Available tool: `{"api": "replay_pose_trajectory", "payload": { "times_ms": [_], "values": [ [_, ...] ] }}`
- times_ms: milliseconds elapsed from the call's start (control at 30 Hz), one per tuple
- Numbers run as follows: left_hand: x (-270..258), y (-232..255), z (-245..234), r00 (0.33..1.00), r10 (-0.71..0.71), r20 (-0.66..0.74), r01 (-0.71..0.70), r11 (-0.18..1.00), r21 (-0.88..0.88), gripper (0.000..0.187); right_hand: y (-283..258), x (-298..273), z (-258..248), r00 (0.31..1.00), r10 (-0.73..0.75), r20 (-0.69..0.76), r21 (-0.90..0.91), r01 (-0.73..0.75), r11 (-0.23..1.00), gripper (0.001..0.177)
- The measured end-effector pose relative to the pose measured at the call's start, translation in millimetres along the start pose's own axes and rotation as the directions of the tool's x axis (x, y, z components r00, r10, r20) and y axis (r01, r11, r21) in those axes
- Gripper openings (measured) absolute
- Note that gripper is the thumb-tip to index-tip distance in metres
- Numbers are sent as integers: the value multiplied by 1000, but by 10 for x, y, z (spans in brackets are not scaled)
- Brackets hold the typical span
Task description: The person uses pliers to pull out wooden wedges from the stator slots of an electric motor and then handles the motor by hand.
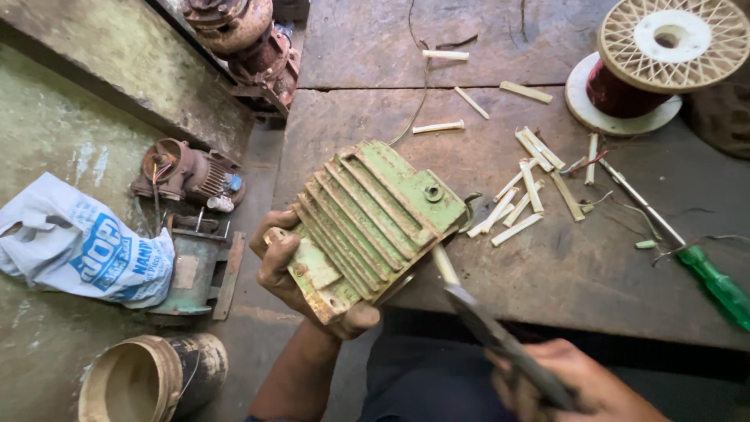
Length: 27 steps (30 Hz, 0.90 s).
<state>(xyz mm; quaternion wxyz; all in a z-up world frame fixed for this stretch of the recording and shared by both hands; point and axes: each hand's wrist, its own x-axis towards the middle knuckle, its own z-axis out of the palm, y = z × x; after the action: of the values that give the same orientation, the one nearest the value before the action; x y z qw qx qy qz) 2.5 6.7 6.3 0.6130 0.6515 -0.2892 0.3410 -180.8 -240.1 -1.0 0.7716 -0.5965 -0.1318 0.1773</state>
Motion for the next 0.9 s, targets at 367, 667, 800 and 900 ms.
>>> {"api": "replay_pose_trajectory", "payload": {
  "times_ms": [367,667,800,900],
  "values": [
    [419,-147,-340,813,-466,350,579,580,-573,106,98,-494,-156,930,152,-334,427,6,904,31],
    [441,-605,-540,566,-420,710,817,168,-552,108,-267,42,121,944,328,20,429,-305,850,58],
    [408,-591,-542,541,-507,671,828,183,-529,113,-300,293,255,940,342,-2,452,-304,838,58],
    [396,-591,-553,537,-520,665,832,194,-520,116,-397,373,245,930,365,-41,421,-315,851,62]
  ]
}}
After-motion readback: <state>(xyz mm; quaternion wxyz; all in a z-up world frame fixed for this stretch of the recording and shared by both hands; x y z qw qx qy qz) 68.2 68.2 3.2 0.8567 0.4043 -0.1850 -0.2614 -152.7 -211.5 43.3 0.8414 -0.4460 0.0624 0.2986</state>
